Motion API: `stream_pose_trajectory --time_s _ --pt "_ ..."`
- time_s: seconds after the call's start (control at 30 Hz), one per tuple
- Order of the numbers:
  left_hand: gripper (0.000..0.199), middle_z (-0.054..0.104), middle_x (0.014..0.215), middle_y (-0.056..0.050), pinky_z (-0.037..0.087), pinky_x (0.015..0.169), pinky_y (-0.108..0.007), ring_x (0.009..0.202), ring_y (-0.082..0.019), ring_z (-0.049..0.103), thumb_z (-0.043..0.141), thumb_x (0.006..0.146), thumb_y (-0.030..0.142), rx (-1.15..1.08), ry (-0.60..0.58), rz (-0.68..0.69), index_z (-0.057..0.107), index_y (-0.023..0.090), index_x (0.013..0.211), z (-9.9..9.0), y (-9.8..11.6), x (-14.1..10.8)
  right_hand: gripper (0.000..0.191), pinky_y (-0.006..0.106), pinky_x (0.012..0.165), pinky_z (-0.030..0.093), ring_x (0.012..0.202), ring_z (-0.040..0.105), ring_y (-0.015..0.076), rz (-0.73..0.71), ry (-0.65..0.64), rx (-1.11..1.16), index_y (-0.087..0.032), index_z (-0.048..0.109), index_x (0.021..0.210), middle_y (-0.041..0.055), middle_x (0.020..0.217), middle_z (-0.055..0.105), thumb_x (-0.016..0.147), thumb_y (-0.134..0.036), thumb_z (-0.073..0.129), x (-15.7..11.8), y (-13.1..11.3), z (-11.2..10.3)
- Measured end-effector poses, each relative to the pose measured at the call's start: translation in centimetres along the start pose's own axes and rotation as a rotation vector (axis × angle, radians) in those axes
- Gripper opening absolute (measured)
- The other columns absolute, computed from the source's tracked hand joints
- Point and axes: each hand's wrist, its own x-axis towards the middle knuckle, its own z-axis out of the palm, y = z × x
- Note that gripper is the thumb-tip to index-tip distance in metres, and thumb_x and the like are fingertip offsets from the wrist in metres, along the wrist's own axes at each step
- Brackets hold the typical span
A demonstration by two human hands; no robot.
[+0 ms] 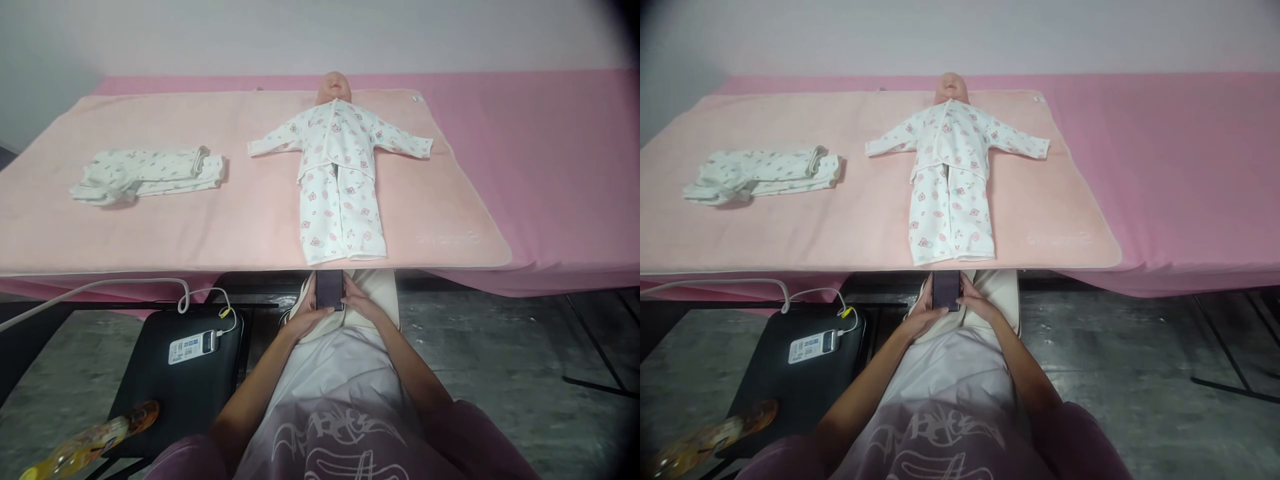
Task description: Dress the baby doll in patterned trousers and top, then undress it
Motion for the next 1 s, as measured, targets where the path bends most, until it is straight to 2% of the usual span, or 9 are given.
stream_pose_trajectory --time_s 0.2,0.33,0.53,0.73,0.9,1.0 --pt "0.14 0.043 0.185 -0.016 0.039 0.141 -0.053 0.17 -0.04 0.046 0.103 0.082 0.027 0.202 -0.004 0.045 0.016 0.035 0.19 -0.9 -0.9 0.4 0.108 0.044 0.142 0.033 0.173 0.039 0.0291 0.008 0.007 0.043 -0.034 0.044 0.177 0.0054 0.177 0.054 0.077 -0.035 0.085 0.0 0.1 0.1" --pt "0.14 0.04 0.187 -0.018 0.037 0.142 -0.052 0.171 -0.04 0.044 0.101 0.086 0.037 0.291 0.014 0.074 0.01 0.031 0.191 -1.2 -1.3 0.5 0.105 0.044 0.14 0.036 0.17 0.043 0.0294 0.02 0.015 0.043 -0.035 0.045 0.175 0.0055 0.174 0.057 0.078 -0.034 0.084 -0.1 -0.2 0.3" --pt "0.146 0.035 0.191 -0.015 0.029 0.146 -0.052 0.176 -0.038 0.037 0.103 0.083 0.038 0.163 -0.04 0.003 0.004 0.036 0.19 -1.2 -0.9 0.3 0.095 0.045 0.136 0.041 0.165 0.048 0.03 0.028 0.04 0.075 -0.034 0.053 0.167 0.0046 0.171 0.06 0.075 -0.032 0.079 0.1 -0.2 0.3" --pt "0.143 0.023 0.195 -0.01 0.022 0.148 -0.053 0.18 -0.036 0.028 0.101 0.085 0.036 0.116 -0.04 -0.017 0.003 0.041 0.189 -1.3 -0.8 0.3 0.089 0.045 0.135 0.043 0.163 0.052 0.0297 0.009 0.041 0.068 -0.035 0.057 0.165 0.0035 0.168 0.063 0.078 -0.035 0.077 0.1 0.2 0.1" --pt "0.143 0.018 0.197 -0.006 0.019 0.149 -0.055 0.183 -0.035 0.019 0.101 0.085 0.033 0.077 -0.072 -0.015 0.002 0.046 0.189 -1.6 -1.0 0.4 0.094 0.046 0.136 0.043 0.159 0.056 0.0307 0.009 0.045 -0.009 -0.036 0.052 0.17 0.0057 0.164 0.065 0.083 -0.039 0.088 0.0 0.3 0.0" --pt "0.141 0.019 0.197 -0.006 0.018 0.149 -0.057 0.183 -0.035 0.019 0.1 0.086 0.032 0.076 -0.068 -0.007 0.004 0.046 0.189 -1.8 -1.2 0.4 0.1 0.047 0.138 0.041 0.159 0.056 0.0307 -0.022 0.052 -0.076 -0.035 0.048 0.173 0.0072 0.165 0.064 0.084 -0.044 0.094 0.1 0.4 0.0"
